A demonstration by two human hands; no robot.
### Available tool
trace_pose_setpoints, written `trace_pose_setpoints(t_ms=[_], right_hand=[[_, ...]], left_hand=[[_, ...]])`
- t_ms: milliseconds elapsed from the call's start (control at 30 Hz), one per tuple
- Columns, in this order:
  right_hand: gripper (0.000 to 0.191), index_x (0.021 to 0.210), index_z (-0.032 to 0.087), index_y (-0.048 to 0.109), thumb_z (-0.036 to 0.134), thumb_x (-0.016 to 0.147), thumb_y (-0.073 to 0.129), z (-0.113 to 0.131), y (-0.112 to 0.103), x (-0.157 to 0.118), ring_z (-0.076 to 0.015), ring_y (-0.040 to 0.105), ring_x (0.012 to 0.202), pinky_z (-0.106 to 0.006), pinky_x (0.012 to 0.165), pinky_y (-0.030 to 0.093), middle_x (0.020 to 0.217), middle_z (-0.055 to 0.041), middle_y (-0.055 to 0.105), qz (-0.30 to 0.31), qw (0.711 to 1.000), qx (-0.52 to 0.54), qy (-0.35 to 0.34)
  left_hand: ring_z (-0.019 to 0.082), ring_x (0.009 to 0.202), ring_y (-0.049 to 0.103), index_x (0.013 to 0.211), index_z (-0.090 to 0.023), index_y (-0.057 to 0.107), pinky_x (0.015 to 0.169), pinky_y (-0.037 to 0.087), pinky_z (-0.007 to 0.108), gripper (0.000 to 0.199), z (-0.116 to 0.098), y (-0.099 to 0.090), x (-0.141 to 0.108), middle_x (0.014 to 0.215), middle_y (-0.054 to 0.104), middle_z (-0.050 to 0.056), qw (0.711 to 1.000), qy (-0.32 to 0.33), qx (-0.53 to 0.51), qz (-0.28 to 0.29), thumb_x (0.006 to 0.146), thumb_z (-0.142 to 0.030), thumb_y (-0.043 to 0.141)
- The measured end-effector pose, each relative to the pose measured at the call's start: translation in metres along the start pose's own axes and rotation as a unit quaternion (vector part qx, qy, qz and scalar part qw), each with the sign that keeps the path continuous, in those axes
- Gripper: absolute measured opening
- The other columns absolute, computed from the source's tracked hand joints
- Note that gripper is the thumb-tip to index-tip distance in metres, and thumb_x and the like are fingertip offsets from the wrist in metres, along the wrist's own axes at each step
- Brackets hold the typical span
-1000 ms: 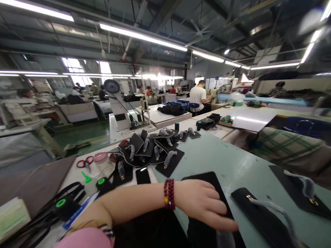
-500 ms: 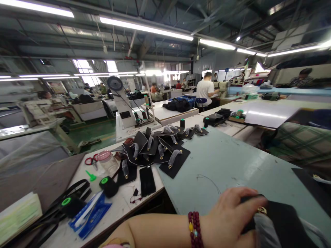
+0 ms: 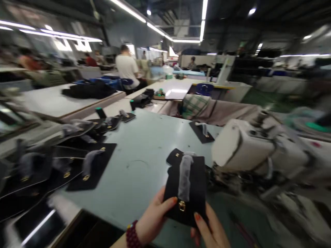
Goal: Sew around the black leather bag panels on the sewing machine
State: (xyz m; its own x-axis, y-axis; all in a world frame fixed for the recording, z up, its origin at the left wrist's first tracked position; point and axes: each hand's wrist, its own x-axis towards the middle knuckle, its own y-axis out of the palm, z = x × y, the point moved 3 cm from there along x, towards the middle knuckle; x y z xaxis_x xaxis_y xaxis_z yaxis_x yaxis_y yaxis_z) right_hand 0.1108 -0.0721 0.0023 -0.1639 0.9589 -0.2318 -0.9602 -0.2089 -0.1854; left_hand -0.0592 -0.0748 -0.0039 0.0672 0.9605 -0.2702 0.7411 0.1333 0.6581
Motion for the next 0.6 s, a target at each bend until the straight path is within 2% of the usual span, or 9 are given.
trace_pose_setpoints(t_ms=[100, 167, 233, 333, 500, 600], right_hand=[[0.063, 0.132, 0.019, 0.060, 0.068, 0.093, 0.052, -0.004, -0.003, 0.005, -0.0164, 0.059, 0.060, -0.025, 0.056, 0.048, 0.070, -0.0035, 0.063, 0.053, 0.997, 0.055, -0.021], [0.054, 0.127, 0.019, 0.062, 0.061, 0.095, 0.054, -0.003, -0.008, 0.009, -0.0141, 0.059, 0.063, -0.022, 0.056, 0.047, 0.078, -0.0039, 0.064, 0.057, 0.997, 0.053, -0.029], [0.048, 0.108, 0.016, 0.065, 0.061, 0.093, 0.057, -0.006, -0.011, 0.014, -0.0120, 0.056, 0.059, -0.019, 0.051, 0.043, 0.074, -0.0028, 0.061, 0.017, 0.998, 0.058, -0.016], [0.050, 0.078, 0.015, 0.056, 0.064, 0.090, 0.058, -0.013, -0.012, 0.021, -0.0099, 0.053, 0.053, -0.016, 0.046, 0.037, 0.065, -0.0022, 0.059, -0.033, 0.996, 0.078, 0.013], [0.053, 0.077, 0.014, 0.058, 0.065, 0.089, 0.057, -0.015, -0.012, 0.035, -0.0092, 0.055, 0.053, -0.015, 0.045, 0.039, 0.069, -0.0056, 0.066, -0.051, 0.992, 0.114, 0.013], [0.055, 0.070, 0.014, 0.057, 0.066, 0.090, 0.056, -0.011, -0.014, 0.045, -0.0085, 0.053, 0.049, -0.016, 0.045, 0.039, 0.061, -0.0037, 0.062, -0.059, 0.992, 0.111, 0.004]], left_hand=[[0.020, 0.081, 0.070, 0.101, -0.018, 0.077, 0.076, 0.054, 0.028, 0.034, -0.003, -0.005, 0.011, 0.095, 0.078, 0.009, 0.994, -0.103, 0.024, 0.006, 0.073, -0.036, 0.086], [0.020, 0.078, 0.070, 0.096, -0.017, 0.078, 0.074, 0.056, 0.028, 0.034, -0.004, -0.008, 0.021, 0.091, 0.078, 0.008, 0.990, -0.129, 0.055, -0.019, 0.071, -0.039, 0.087], [0.019, 0.076, 0.070, 0.097, -0.018, 0.078, 0.073, 0.056, 0.026, 0.037, -0.005, -0.008, 0.031, 0.091, 0.078, 0.006, 0.989, -0.117, 0.080, -0.042, 0.067, -0.037, 0.090], [0.017, 0.074, 0.070, 0.096, -0.017, 0.078, 0.071, 0.057, 0.023, 0.038, -0.006, -0.004, 0.048, 0.089, 0.078, 0.006, 0.989, -0.102, 0.101, -0.045, 0.065, -0.035, 0.092], [0.018, 0.074, 0.071, 0.096, -0.015, 0.076, 0.071, 0.059, 0.025, 0.038, -0.009, 0.004, 0.075, 0.090, 0.079, 0.007, 0.989, -0.087, 0.110, -0.048, 0.067, -0.034, 0.090], [0.018, 0.072, 0.070, 0.094, -0.013, 0.075, 0.067, 0.058, 0.024, 0.040, -0.013, 0.009, 0.088, 0.090, 0.078, 0.008, 0.989, -0.078, 0.114, -0.054, 0.064, -0.034, 0.092]])
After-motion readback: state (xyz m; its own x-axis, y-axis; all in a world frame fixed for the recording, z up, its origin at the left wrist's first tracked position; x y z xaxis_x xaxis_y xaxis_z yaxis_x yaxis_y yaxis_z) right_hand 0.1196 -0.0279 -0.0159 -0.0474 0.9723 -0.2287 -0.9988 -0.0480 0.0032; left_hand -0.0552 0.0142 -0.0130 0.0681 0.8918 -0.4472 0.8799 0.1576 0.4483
